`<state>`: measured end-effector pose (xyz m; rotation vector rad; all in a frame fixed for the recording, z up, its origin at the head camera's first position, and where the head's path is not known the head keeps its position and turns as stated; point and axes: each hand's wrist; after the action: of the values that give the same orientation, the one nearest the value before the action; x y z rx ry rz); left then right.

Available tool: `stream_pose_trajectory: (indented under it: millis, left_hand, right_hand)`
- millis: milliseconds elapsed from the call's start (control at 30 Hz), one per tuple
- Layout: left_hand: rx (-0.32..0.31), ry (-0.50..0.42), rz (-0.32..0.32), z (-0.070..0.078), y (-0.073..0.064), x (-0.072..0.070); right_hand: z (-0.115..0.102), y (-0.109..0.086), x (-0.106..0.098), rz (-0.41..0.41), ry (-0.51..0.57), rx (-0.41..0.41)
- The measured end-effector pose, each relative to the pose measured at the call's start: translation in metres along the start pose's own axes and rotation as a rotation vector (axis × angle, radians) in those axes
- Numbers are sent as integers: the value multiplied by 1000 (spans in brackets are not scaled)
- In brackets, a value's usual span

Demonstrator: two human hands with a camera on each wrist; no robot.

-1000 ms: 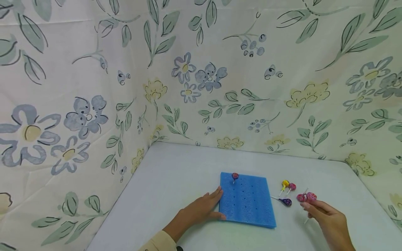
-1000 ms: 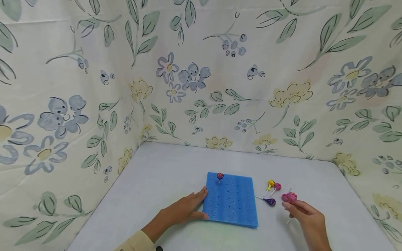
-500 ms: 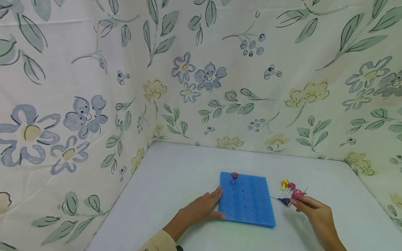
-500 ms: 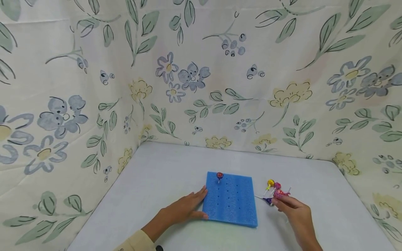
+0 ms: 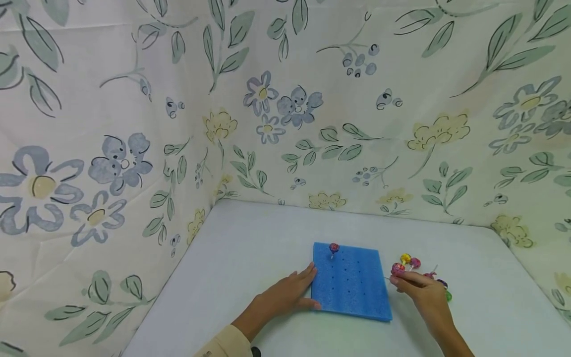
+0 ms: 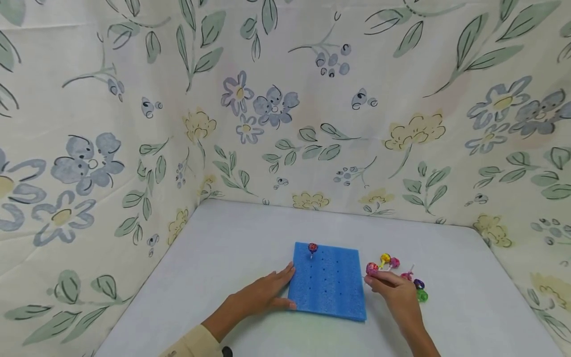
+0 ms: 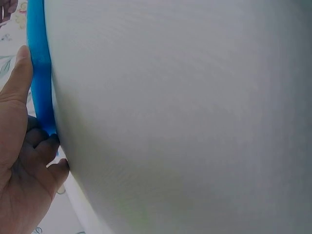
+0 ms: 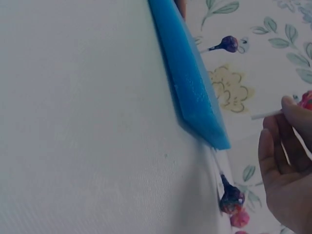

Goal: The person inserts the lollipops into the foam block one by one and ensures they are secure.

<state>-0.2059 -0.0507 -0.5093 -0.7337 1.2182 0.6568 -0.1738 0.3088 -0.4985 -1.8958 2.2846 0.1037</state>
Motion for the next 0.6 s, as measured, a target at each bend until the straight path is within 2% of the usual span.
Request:
stream_pose_trajectory:
  millis: [333, 600]
  left_hand:
    - [0, -4, -1, -1, 0, -1]
    - [-8, -9, -7, 0, -1, 0]
  right_hand:
    - [-3, 7, 26, -34, 86, -9]
    - [-11, 10, 45, -75, 84, -14]
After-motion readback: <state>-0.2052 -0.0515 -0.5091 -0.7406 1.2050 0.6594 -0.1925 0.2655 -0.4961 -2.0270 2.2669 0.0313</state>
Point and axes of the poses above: each hand's wrist, its own y-axis towards the middle knuckle, its own x-axis out of the palm, z = x × y, and after that the axes turned 14 degrees about y, right-handed
